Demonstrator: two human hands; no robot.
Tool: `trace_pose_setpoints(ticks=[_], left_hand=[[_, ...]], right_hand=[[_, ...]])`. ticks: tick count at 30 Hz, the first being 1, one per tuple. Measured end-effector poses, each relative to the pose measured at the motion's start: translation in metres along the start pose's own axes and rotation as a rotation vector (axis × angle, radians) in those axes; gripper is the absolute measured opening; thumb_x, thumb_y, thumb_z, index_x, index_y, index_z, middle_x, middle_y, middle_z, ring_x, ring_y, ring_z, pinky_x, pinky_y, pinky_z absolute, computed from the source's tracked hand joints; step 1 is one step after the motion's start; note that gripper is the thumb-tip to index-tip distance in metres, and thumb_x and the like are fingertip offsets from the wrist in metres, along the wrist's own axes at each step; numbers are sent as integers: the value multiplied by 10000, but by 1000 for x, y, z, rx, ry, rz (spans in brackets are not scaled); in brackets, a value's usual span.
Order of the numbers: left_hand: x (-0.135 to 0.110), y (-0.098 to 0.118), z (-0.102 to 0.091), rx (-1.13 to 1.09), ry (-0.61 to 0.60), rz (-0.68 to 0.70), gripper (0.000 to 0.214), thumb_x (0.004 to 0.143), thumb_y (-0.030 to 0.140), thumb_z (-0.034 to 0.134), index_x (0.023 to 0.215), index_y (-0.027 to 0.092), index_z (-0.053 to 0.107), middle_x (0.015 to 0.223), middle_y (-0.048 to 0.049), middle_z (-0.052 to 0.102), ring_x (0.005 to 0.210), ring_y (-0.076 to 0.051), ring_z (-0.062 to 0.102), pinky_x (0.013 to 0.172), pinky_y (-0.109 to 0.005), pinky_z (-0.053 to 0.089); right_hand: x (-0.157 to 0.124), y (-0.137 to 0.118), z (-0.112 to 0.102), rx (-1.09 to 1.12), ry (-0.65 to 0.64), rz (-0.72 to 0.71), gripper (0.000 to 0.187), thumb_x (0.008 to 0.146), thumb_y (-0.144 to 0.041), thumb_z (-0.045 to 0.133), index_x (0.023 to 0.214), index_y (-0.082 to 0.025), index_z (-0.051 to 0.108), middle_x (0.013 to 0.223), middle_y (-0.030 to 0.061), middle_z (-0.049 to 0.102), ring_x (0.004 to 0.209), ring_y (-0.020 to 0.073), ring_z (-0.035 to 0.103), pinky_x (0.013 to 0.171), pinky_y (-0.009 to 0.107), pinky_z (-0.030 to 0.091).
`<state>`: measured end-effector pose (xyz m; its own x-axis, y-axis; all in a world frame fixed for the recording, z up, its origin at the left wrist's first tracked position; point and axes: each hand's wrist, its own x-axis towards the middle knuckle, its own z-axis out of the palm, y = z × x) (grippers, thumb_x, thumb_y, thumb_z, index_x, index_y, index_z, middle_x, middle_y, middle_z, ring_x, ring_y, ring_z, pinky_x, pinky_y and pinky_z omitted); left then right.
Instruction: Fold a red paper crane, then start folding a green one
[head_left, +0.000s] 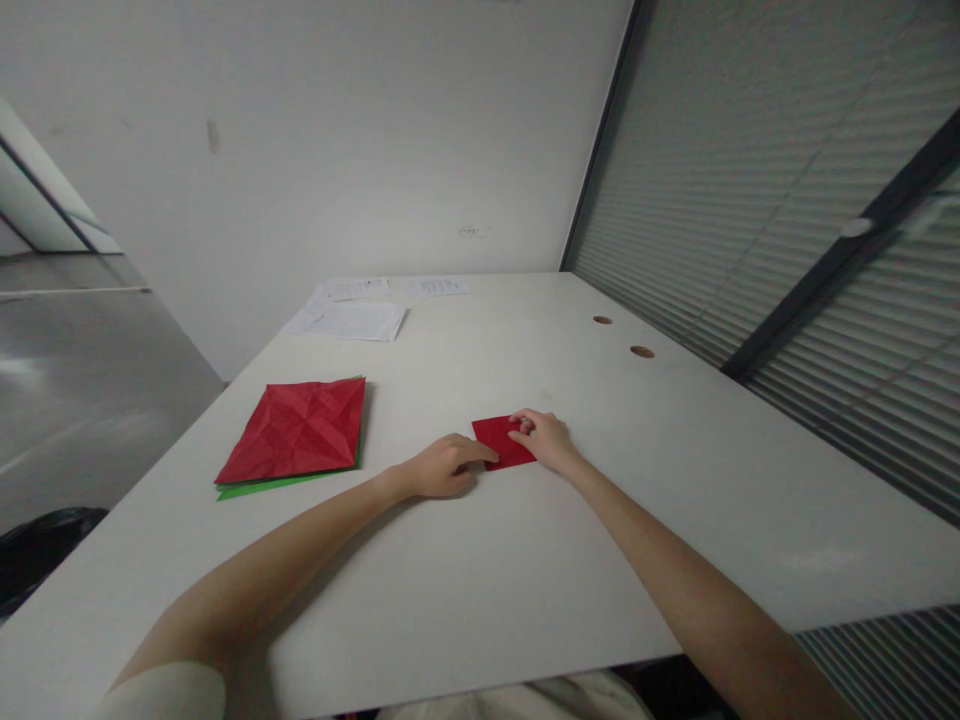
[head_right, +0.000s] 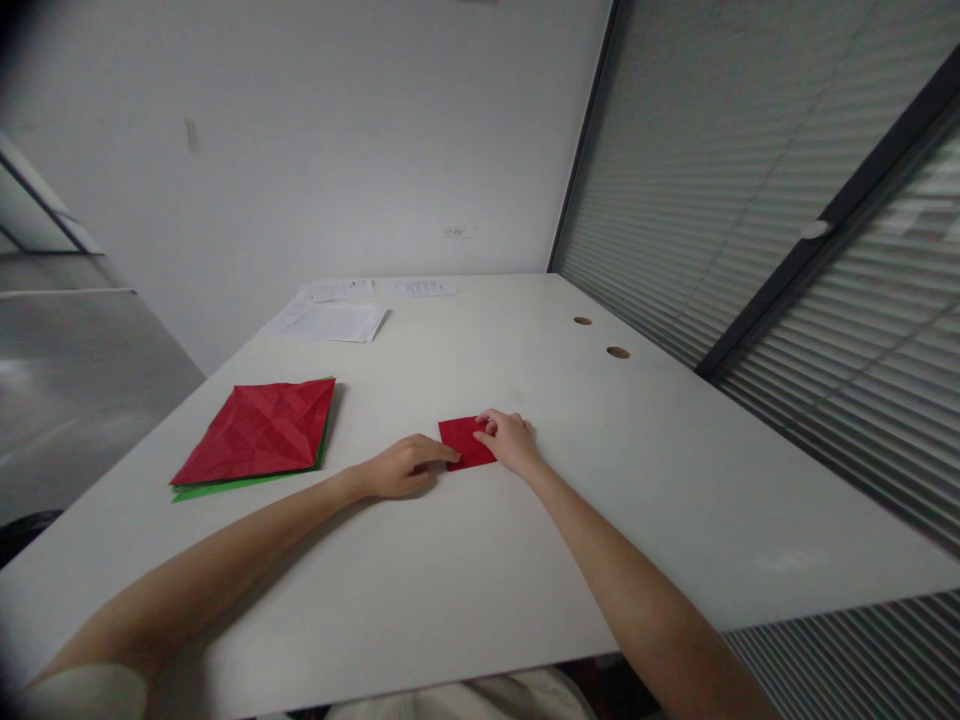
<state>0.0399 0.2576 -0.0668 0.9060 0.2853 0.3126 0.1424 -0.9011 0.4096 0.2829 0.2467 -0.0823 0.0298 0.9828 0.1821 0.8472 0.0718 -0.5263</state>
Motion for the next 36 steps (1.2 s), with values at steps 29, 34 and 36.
trace_pose_setpoints(ticks=[29,34,36], left_hand=[[3,3,5,87,-31,14,415,730,59,505,1120,153,612,1253,-99,630,1085,-232,590,980,-382,420],[3,7,5,117,-32,20,446,777,108,504,1217,157,568,1273,-111,609,1131,-235,571,993,-379,420],[3,9,5,135,-28,31,455,802,121,494,1251,159,557,1296,-117,593,1150,-237,564,1004,-382,418]], right_hand=[[-3,-8,3,-113,49,74,53,802,-290,651,845,-260,659,728,-13,666,828,207,547,728,316,309],[-4,-8,5,-219,70,104,140,810,-372,666,890,-257,659,879,33,661,910,245,516,773,347,305],[-3,-5,4,-254,79,113,202,800,-429,673,907,-259,657,968,58,641,957,266,504,799,367,313]])
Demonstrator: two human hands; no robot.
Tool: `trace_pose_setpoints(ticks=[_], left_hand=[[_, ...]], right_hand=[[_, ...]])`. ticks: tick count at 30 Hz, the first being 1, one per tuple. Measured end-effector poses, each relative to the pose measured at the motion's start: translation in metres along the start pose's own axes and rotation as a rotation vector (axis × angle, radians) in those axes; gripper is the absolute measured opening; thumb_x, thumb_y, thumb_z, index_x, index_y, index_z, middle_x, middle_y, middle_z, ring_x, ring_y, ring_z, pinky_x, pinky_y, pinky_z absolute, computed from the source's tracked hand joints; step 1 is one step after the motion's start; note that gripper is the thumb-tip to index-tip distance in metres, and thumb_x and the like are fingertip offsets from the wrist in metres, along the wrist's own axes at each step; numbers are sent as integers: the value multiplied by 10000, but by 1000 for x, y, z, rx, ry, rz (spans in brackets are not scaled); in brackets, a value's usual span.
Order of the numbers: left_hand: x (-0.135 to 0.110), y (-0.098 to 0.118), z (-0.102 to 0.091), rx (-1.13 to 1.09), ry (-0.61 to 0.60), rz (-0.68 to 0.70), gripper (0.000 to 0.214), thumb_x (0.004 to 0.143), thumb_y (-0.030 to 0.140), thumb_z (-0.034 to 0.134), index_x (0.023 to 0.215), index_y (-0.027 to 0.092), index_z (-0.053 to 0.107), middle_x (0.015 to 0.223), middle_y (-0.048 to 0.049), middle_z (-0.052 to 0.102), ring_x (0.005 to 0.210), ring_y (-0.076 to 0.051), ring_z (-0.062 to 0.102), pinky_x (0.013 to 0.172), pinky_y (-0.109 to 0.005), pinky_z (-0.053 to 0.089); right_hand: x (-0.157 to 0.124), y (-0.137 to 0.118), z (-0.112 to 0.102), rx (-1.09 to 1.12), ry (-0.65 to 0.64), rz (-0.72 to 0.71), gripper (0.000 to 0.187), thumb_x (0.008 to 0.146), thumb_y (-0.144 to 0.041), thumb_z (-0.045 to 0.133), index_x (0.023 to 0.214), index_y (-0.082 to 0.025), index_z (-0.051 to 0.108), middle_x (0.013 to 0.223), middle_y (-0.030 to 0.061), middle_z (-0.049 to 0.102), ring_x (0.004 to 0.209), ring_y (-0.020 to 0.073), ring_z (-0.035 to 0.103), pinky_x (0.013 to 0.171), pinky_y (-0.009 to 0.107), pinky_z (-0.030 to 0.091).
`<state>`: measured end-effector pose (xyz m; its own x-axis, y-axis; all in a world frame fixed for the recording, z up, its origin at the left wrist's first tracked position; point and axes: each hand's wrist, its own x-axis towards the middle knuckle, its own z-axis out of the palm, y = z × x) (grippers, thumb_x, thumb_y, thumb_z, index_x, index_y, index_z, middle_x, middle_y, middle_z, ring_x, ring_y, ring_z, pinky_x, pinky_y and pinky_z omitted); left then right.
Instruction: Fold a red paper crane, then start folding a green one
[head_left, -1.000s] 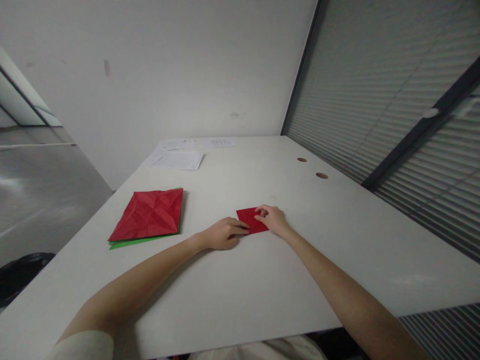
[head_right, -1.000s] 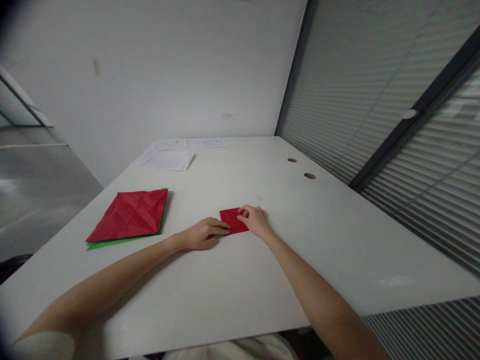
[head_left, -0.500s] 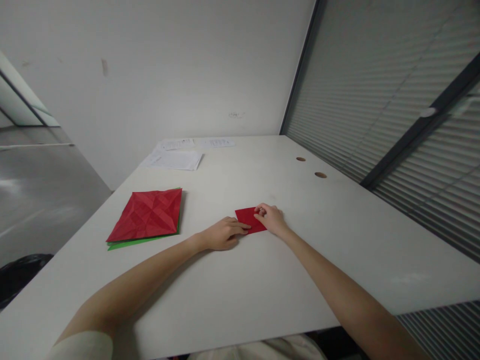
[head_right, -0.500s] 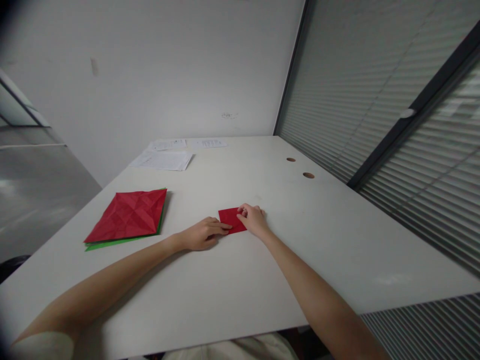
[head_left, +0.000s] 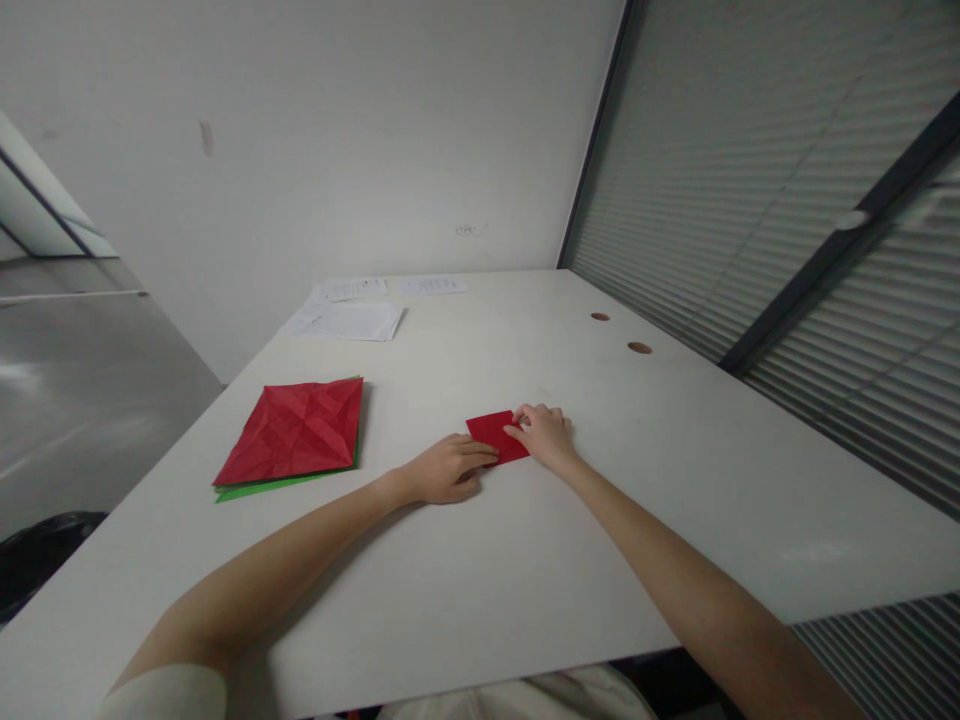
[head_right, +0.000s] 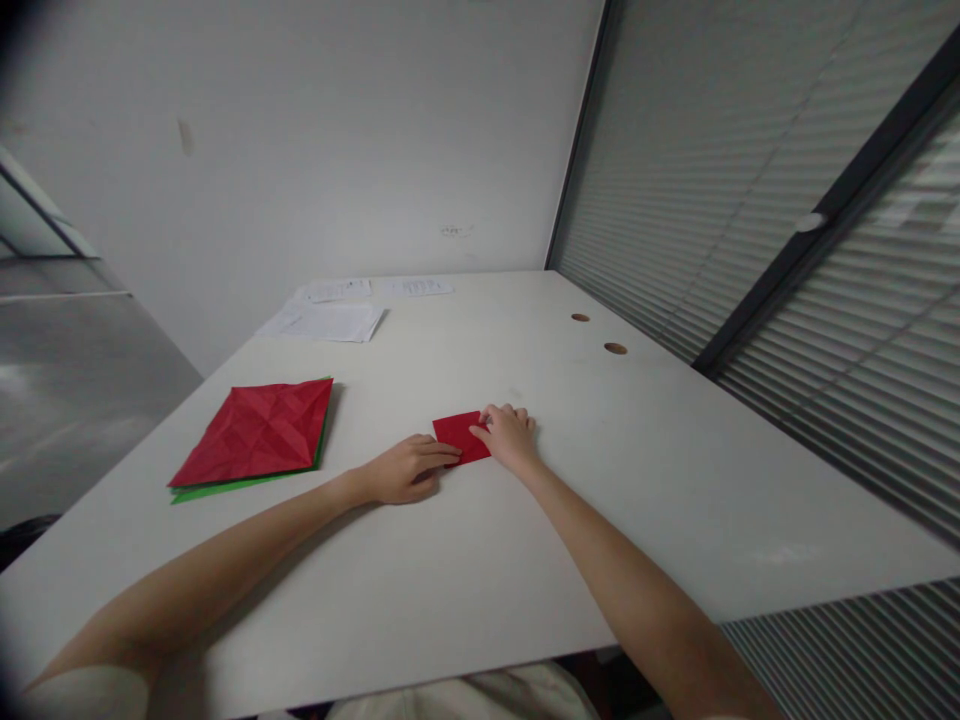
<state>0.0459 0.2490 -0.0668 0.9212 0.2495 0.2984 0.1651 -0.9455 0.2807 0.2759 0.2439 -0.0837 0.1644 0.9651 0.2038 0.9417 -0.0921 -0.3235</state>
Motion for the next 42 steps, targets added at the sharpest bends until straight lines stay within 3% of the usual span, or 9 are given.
trace_pose_setpoints(ticks=[7,15,19,23,25,28,33,37,42], left_hand=[[1,0,1,25,7,1,419,804,133,509,1212,146,607,1270,-114,612,1113,-240,583,1003,-386,424],[0,1,-1,11,3,-12,427,803,122,498,1215,152,607,1274,-108,612,1121,-235,579,1005,-377,425],[1,-1,0,11,5,-13,431,799,123,500,1216,152,605,1286,-107,604,1115,-239,580,1009,-389,421],[1,-3,3,20,6,1,429,804,126,497,1220,146,600,1291,-116,598,1122,-245,574,1018,-398,419],[1,-1,2,25,8,10,400,837,141,484,1221,147,596,1285,-119,600,1128,-241,570,1018,-394,422],[0,3,-1,28,17,12,354,925,221,446,1254,160,563,1263,-116,606,1137,-223,563,1024,-377,420],[-1,9,-7,173,25,-65,432,961,420,429,1325,201,508,1194,-117,603,1100,-228,571,1024,-417,410],[0,14,-6,331,23,-118,485,953,533,393,1197,167,596,1196,-135,614,1260,-282,473,1086,-485,304],[0,20,2,334,17,-232,675,905,663,363,1255,114,540,1315,-211,553,1186,-317,535,941,-466,398]], right_hand=[[9,18,-4,-43,25,68,374,744,-586,674,882,-239,649,1033,98,580,1025,318,490,856,442,346],[9,22,-24,285,161,-174,122,796,-188,569,862,-197,672,952,70,617,876,203,583,818,349,418],[-1,6,-37,516,-143,-408,204,769,-115,480,723,-186,666,779,27,661,710,149,581,686,268,431],[-7,-2,-32,520,-329,-405,241,741,-82,456,725,-176,677,756,18,688,697,141,596,682,252,436],[-5,2,-28,434,-307,-329,234,740,-80,463,711,-170,678,713,21,686,654,142,589,656,251,429],[2,12,-28,319,-150,-243,226,755,-88,476,674,-169,670,661,30,672,621,152,582,642,261,425],[7,18,-27,399,73,-306,204,779,-94,501,776,-180,686,813,51,694,769,170,621,746,283,470],[4,16,-15,342,13,-322,196,830,-165,565,962,-154,709,930,100,673,852,191,619,835,327,483],[-1,13,-11,209,-88,-296,242,833,-282,654,1030,-154,711,987,114,640,917,211,606,885,347,462]])
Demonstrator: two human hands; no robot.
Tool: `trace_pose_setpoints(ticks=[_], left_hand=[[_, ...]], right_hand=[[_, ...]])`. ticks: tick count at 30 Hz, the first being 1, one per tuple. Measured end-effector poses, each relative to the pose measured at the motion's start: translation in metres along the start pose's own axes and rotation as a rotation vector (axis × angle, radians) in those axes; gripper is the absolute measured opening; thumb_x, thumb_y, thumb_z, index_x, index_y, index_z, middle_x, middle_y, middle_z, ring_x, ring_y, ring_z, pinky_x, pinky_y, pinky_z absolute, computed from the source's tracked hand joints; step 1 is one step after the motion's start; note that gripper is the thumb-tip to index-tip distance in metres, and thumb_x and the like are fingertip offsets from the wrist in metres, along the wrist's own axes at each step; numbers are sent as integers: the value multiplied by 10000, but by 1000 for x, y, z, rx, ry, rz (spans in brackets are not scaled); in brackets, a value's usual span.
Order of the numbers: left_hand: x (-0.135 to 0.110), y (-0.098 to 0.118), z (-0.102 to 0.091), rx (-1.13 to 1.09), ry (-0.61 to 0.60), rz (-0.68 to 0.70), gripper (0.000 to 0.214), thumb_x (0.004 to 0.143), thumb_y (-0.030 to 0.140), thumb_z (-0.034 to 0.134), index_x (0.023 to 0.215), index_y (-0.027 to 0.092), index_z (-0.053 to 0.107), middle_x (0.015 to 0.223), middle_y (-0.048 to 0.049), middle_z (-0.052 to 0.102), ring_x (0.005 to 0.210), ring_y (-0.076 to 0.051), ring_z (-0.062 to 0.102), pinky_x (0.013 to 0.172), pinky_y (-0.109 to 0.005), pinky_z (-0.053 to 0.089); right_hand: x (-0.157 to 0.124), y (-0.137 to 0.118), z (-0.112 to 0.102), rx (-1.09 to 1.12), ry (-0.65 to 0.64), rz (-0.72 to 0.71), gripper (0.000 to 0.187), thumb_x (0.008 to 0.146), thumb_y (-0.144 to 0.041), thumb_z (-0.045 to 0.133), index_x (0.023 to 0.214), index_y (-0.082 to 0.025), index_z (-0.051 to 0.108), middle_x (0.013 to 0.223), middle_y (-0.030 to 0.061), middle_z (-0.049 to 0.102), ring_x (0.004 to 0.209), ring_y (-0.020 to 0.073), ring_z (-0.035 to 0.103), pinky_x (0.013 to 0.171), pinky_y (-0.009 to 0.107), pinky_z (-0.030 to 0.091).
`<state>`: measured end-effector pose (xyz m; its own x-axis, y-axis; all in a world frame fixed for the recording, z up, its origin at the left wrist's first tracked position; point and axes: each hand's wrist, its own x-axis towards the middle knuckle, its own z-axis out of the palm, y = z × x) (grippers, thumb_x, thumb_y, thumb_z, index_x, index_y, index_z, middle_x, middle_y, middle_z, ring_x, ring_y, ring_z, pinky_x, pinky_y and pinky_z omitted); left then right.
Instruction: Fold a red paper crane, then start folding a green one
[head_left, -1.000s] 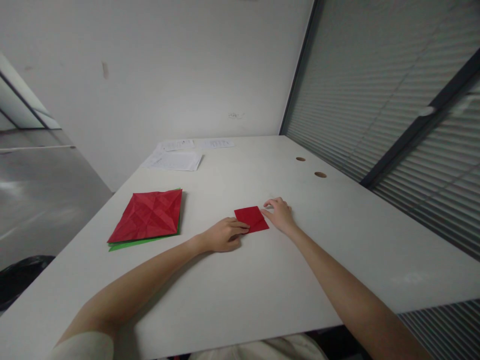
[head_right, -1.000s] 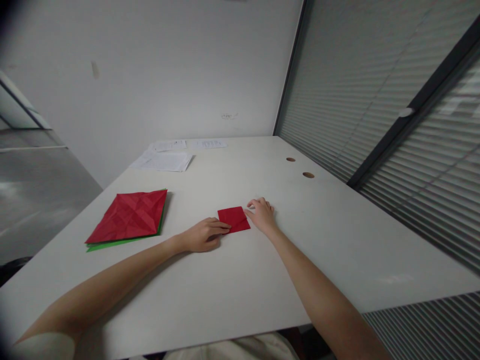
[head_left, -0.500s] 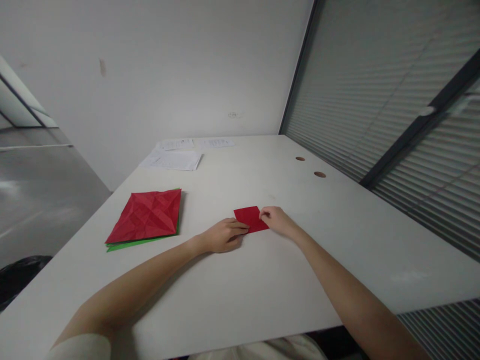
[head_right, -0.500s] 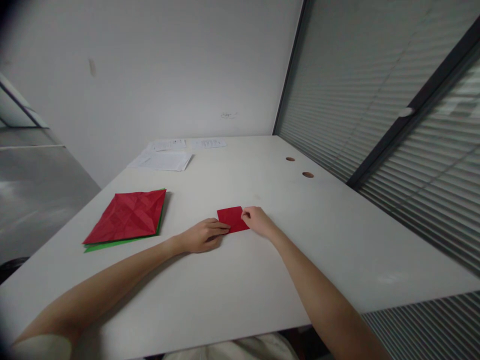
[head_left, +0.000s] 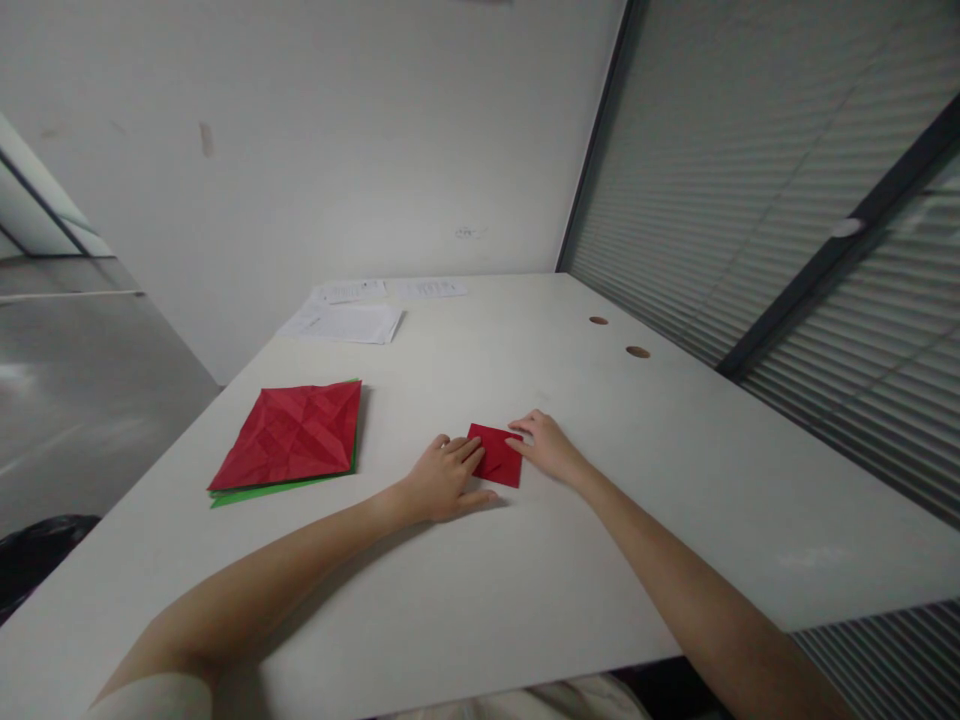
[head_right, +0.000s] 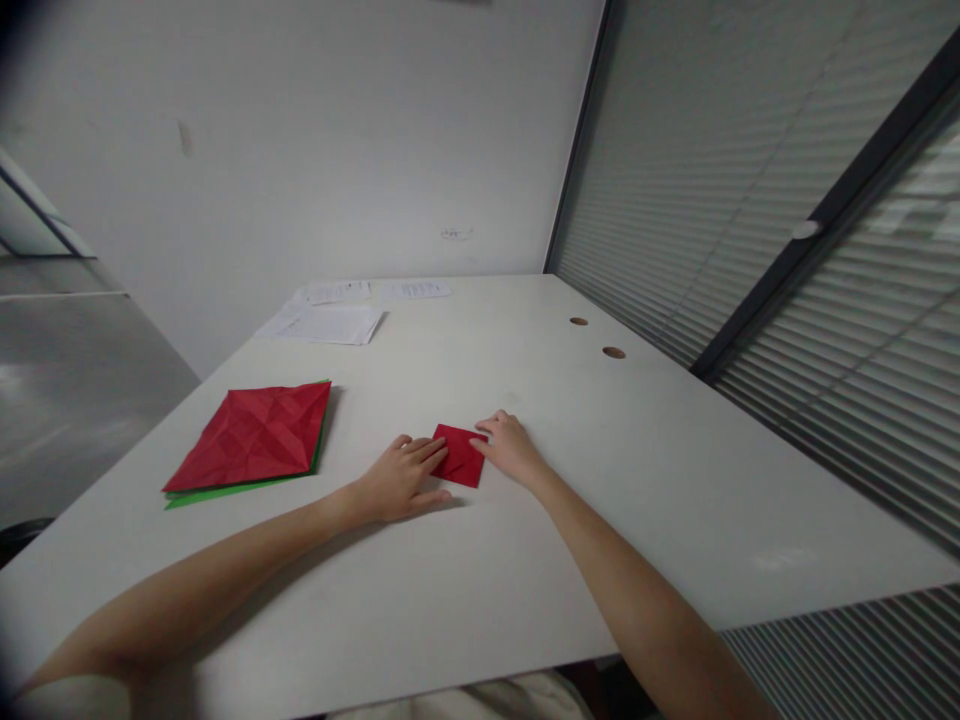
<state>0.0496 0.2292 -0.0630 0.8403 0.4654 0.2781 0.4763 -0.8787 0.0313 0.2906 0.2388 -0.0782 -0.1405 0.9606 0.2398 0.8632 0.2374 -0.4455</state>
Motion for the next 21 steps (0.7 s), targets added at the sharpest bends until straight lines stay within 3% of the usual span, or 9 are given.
trace_pose_setpoints(ticks=[4,11,16,21], left_hand=[[-3,3,4,-9,3,-23,696,894,683,355,1273,130,540,1356,-229,509,1190,-350,517,931,-497,390],[-3,5,4,-40,-3,-57,638,908,644,377,1318,178,528,1349,-182,509,1175,-336,511,922,-487,396],[-3,5,5,-52,-14,-66,621,915,629,379,1328,189,524,1351,-181,491,1175,-329,495,933,-497,391],[-4,4,8,-96,7,-90,598,911,618,408,1316,197,532,1354,-181,474,1192,-331,474,960,-517,375]], right_hand=[[-3,-8,-4,-17,-37,29,177,821,-281,670,947,-165,716,877,69,619,771,167,588,759,288,465],[-6,-17,-2,-71,38,165,163,765,-306,718,844,-172,669,783,38,579,694,150,555,682,267,433],[-5,-19,2,51,91,170,132,745,-179,679,866,-170,627,796,21,574,683,145,544,666,266,434],[-2,-19,10,236,174,180,280,721,-110,624,992,-179,631,736,-8,590,640,138,546,659,269,459]])
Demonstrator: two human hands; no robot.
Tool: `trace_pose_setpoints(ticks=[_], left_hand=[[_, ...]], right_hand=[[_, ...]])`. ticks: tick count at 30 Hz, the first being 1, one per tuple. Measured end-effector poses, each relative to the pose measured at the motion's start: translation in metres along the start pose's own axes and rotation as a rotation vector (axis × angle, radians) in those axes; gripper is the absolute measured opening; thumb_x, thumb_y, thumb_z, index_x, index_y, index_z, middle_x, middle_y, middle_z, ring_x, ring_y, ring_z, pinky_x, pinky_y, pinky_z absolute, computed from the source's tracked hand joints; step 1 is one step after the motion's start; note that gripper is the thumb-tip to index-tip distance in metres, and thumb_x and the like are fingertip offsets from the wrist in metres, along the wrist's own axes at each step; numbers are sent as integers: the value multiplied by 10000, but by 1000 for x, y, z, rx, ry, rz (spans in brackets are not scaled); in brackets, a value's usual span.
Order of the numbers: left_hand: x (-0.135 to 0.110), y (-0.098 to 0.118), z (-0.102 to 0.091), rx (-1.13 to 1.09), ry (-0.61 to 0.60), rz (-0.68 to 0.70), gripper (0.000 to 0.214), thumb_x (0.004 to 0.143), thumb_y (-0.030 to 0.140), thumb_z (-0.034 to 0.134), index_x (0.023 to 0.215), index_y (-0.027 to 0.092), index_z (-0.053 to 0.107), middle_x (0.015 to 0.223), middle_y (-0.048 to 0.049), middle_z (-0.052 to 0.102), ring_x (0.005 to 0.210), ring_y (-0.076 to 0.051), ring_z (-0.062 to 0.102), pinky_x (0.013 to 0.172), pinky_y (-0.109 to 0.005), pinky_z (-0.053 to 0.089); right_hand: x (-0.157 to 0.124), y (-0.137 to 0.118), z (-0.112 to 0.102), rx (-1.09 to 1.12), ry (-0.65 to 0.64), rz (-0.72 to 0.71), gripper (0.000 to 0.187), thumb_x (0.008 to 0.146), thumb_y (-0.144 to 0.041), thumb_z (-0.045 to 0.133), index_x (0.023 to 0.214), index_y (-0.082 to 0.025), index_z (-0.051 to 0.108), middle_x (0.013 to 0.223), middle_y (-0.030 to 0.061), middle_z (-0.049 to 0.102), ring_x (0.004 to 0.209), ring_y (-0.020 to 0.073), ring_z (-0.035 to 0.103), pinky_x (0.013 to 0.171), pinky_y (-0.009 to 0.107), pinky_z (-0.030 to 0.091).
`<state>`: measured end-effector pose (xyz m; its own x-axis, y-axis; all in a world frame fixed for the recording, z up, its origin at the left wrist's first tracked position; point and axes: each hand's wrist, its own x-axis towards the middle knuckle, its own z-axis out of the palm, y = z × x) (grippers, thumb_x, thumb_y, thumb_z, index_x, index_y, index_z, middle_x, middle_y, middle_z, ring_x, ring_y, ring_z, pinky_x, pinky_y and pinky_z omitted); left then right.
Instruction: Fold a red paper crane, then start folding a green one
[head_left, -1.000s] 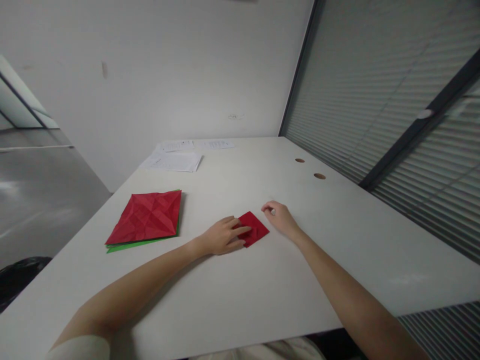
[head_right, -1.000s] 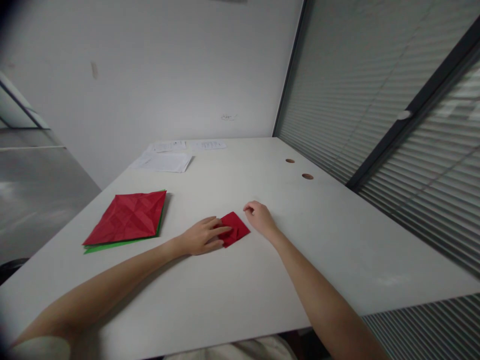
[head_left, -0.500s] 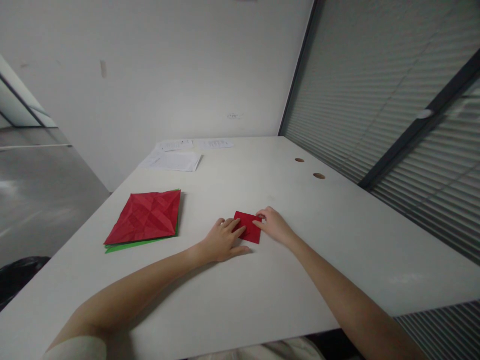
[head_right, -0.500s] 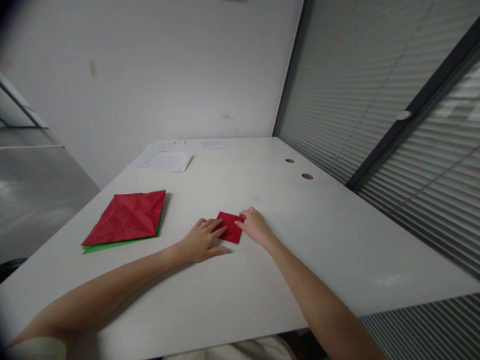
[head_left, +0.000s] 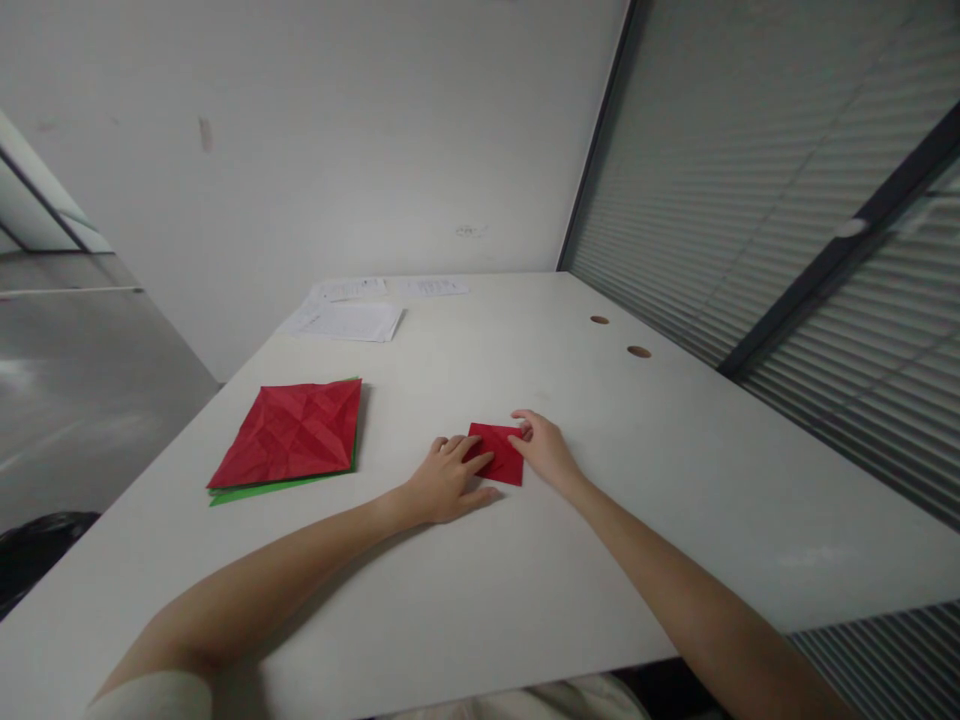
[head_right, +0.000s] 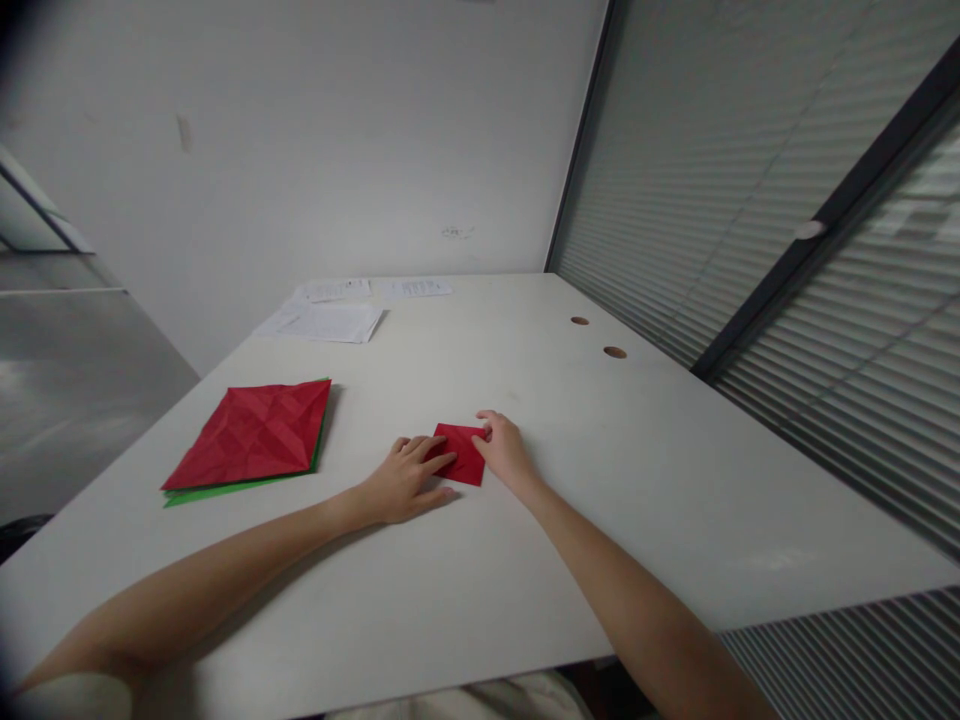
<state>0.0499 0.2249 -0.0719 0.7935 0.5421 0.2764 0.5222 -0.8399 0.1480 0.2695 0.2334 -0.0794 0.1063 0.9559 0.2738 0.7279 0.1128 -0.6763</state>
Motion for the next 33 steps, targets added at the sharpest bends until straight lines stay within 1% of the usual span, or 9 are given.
trace_pose_setpoints(ticks=[4,6,11,15,18,21,24,29,33], left_hand=[[0,0,0,-69,19,34,534,910,584,447,1260,197,561,1230,-157,536,1154,-298,505,984,-492,380],[1,0,0,-109,27,61,506,904,564,477,1236,193,566,1186,-144,546,1122,-276,529,992,-466,392],[2,-1,0,-126,26,101,519,882,574,508,1243,202,529,1333,-166,493,1234,-304,479,1017,-480,376],[2,-2,0,-118,13,98,524,905,569,468,1260,186,508,1384,-186,479,1288,-316,445,1027,-498,358],[2,-2,0,-113,16,102,503,924,539,451,1252,166,531,1354,-188,498,1242,-304,487,1021,-478,377],[2,-1,-1,-112,47,93,490,917,536,466,1218,169,587,1239,-170,546,1147,-288,545,995,-452,412],[2,-1,-1,-95,69,75,482,906,538,484,1205,179,603,1151,-149,580,1069,-278,584,976,-459,428],[2,-1,2,-99,76,53,416,914,467,494,1153,145,604,1126,-141,615,1049,-263,604,970,-443,442],[1,-3,4,-95,112,16,370,890,469,538,1097,177,631,1260,-149,536,1174,-281,530,997,-446,429]], right_hand=[[-3,-4,5,4,-32,-30,126,707,-105,621,800,-184,650,786,26,637,721,157,580,715,289,470],[-5,-8,7,-41,-50,-52,120,705,-92,614,770,-189,640,818,31,642,764,164,582,749,295,464],[-7,-12,8,-100,-94,-101,139,739,-86,599,810,-202,626,857,24,643,804,164,580,786,298,452],[-6,-12,7,-112,-152,-239,180,767,-44,550,821,-188,643,862,29,602,804,158,574,776,284,465],[-7,-12,7,-93,-205,-361,292,783,-17,520,951,-192,681,955,47,602,892,165,582,855,301,472],[-7,-10,7,-97,-248,-446,377,792,-12,521,1055,-218,696,1018,58,606,973,184,573,926,343,464],[-7,-9,7,-125,-260,-475,374,799,-30,543,1062,-234,713,1022,62,613,985,198,563,935,374,466],[-8,-8,5,-151,-274,-483,389,795,-16,541,1055,-239,725,1018,66,614,986,203,549,940,389,467],[-8,-8,5,-146,-287,-493,375,810,-25,544,1055,-242,729,1028,65,611,984,200,547,944,382,464]])
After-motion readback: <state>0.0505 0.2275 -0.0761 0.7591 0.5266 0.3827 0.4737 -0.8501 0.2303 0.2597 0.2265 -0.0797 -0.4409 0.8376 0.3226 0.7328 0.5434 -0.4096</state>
